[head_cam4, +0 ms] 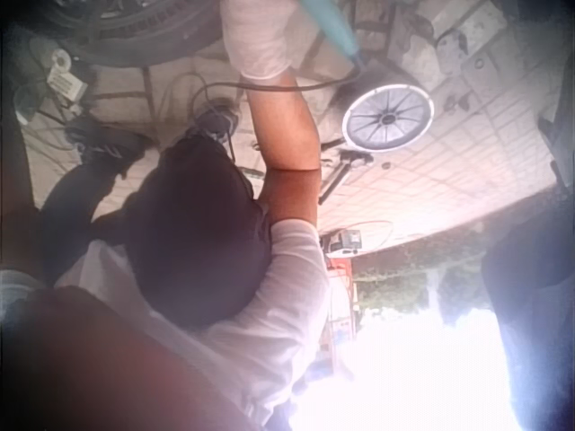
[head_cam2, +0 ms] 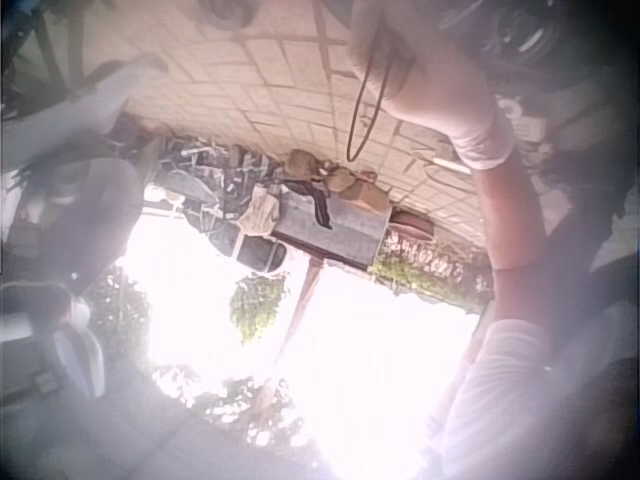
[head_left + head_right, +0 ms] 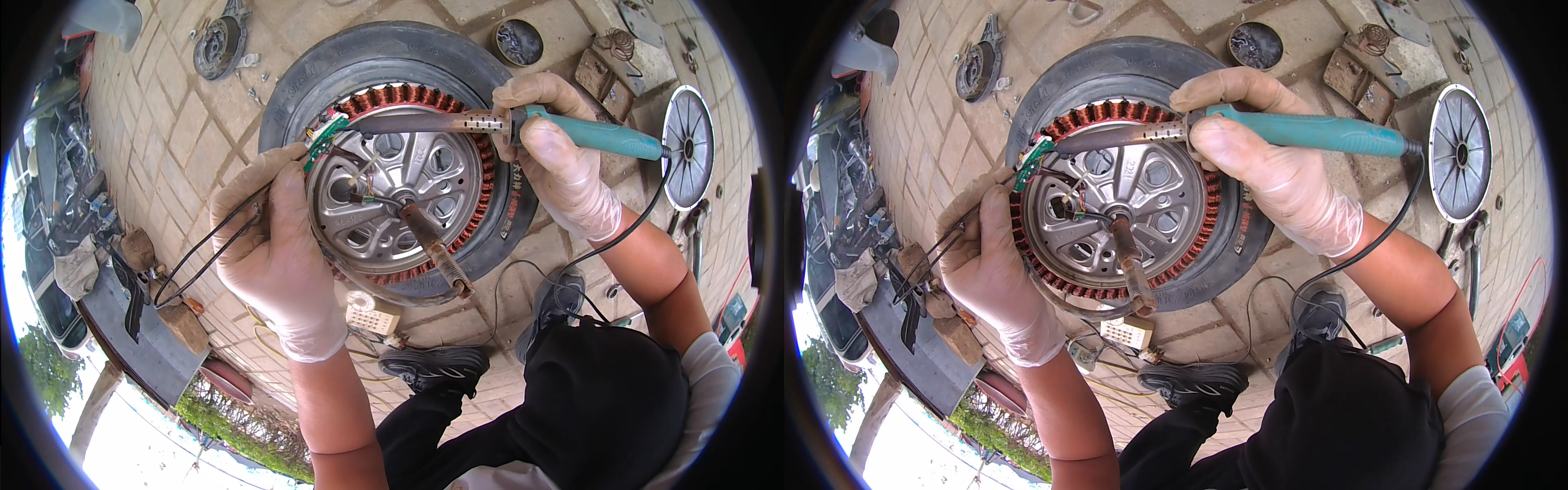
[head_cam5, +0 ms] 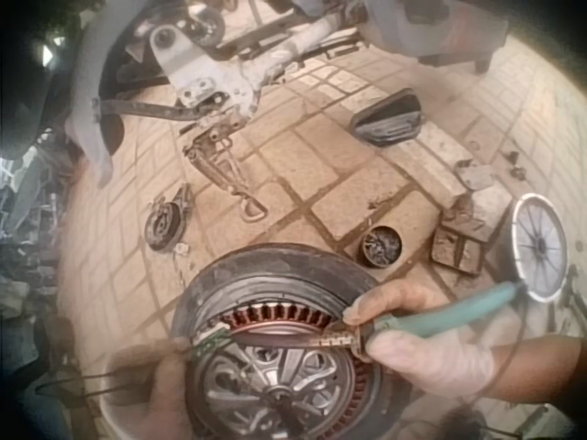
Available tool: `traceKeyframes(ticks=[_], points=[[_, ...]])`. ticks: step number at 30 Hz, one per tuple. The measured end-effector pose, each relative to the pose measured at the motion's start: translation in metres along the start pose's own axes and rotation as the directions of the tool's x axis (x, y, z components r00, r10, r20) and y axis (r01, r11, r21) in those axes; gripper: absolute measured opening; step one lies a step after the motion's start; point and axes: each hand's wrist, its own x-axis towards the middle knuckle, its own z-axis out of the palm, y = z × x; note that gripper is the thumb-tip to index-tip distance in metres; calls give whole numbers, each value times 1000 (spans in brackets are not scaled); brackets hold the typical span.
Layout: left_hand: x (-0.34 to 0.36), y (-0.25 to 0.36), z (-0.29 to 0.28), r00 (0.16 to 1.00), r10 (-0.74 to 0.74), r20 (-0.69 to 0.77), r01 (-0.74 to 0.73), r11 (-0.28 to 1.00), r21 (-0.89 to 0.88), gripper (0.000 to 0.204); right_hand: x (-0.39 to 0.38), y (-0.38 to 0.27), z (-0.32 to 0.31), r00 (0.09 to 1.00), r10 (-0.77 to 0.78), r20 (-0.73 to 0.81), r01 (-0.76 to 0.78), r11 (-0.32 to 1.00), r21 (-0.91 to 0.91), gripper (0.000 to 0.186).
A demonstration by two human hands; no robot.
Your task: The person sits on the floor and uses a soldering iron to solder wires to a green circuit board attached to a motor stator. They repeatedly apply solder to the connections, occasionally pause to retrieve tools, and handle the stator and wires with gloved hands.
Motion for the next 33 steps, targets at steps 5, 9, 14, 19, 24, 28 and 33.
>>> traceKeyframes(ticks=[5,9,14,19,24,28,33], points=[[-1,1,0,1000,-1,-7,1,1000,2,13,0,-2,1,1000,14,-8,-14,1000,-12,39],[0,1,0,1000,5,-5,-5,1000,17,13,1,-3,0,1000,16,10,-16,1000,-17,39],[0,2,1,1000,13,-7,-12,1000,22,12,1,-1,0,1000,13,-3,-13,1000,-26,38],[0,3,2,1000,-17,-18,17,1000,0,13,2,-1,-1,1000,6,0,-6,1000,-21,38],[0,3,2,1000,-16,-13,16,1000,5,13,2,-1,-1,1000,4,-5,-4,999,-40,39],[0,2,2,1000,-7,-16,7,1000,7,13,1,0,-2,1000,9,4,-9,1000,-29,39],[0,3,2,1000,-4,-15,4,1000,7,13,5,0,-1,999,-36,37,35,999,32,39]])
